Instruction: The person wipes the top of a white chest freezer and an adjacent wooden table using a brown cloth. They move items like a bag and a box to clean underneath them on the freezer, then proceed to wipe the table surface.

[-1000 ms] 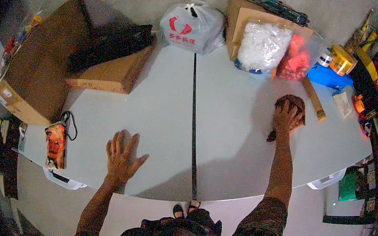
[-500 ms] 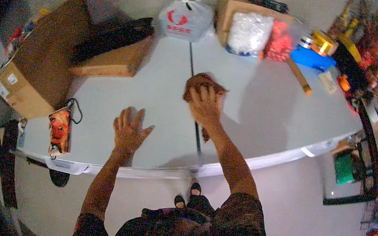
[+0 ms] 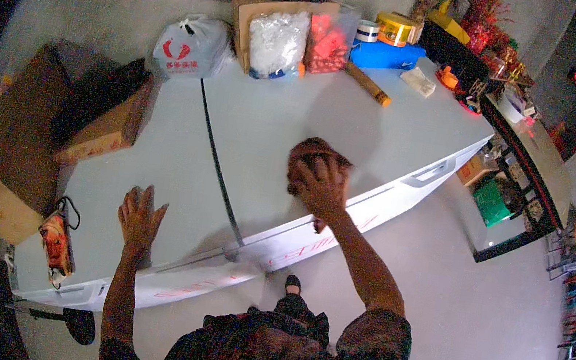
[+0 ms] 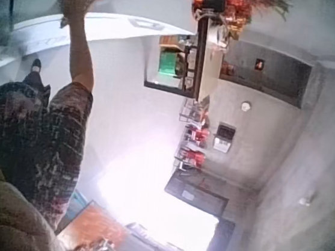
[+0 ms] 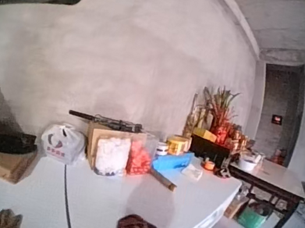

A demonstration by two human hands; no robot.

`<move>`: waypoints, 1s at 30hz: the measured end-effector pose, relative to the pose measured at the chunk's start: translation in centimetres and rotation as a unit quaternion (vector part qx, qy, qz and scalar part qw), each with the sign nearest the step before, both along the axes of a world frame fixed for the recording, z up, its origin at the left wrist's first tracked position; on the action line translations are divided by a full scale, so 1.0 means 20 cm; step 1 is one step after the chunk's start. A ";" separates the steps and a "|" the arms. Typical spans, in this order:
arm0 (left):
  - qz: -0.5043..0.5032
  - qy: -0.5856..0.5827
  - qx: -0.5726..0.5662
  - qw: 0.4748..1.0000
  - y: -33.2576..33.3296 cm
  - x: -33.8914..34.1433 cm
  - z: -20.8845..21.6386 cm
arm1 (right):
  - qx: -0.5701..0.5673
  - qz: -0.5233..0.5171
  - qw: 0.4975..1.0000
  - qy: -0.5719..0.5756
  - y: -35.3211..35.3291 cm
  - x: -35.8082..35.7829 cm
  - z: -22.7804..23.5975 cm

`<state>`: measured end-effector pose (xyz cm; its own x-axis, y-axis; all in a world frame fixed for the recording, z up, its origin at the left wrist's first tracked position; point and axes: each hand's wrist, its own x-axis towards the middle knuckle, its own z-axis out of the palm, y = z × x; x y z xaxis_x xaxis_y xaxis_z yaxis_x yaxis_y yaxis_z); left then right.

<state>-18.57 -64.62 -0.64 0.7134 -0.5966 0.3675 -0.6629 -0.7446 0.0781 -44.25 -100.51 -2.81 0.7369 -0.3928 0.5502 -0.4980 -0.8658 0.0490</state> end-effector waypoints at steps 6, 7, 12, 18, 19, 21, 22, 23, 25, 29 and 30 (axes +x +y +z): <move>0.002 -0.068 0.009 0.998 0.02 0.03 -0.03 | 0.063 -0.146 0.987 0.020 -0.62 -0.30 -0.07; -0.002 -0.060 0.009 0.998 -0.02 0.01 -0.03 | 0.021 -0.183 0.983 0.020 -0.78 -0.41 -0.11; -0.020 -0.041 0.016 0.999 0.01 0.02 -0.02 | 0.079 -0.300 0.951 0.021 -1.10 -0.44 -0.02; 0.018 -0.016 0.038 0.999 0.02 0.01 -0.01 | 0.080 -0.034 0.993 0.080 -0.80 0.06 0.07; 0.022 -0.027 0.041 0.999 -0.01 0.01 -0.03 | 0.069 0.086 0.994 0.009 -0.78 0.10 0.03; 0.035 -0.003 0.066 0.997 -0.06 -0.03 -0.03 | 0.075 0.220 0.972 0.019 -0.71 0.24 0.01; 0.014 -0.013 0.055 0.998 -0.13 -0.10 -0.02 | 0.079 0.212 0.974 0.020 -0.73 0.28 0.03; -0.005 -0.024 0.044 0.999 -0.21 -0.18 -0.01 | 0.083 0.205 0.975 0.021 -0.76 0.32 0.05; -0.074 0.051 0.043 0.995 -0.38 -0.36 0.06 | 0.046 0.155 0.987 -0.013 -0.93 0.42 0.04; -0.081 0.093 0.159 0.980 -0.58 -0.68 0.06 | 0.050 0.000 0.999 -0.009 -1.37 0.63 -0.05; -0.110 0.187 0.102 0.971 -0.60 -0.70 0.13 | 0.069 -0.038 0.997 0.004 -1.46 0.67 -0.04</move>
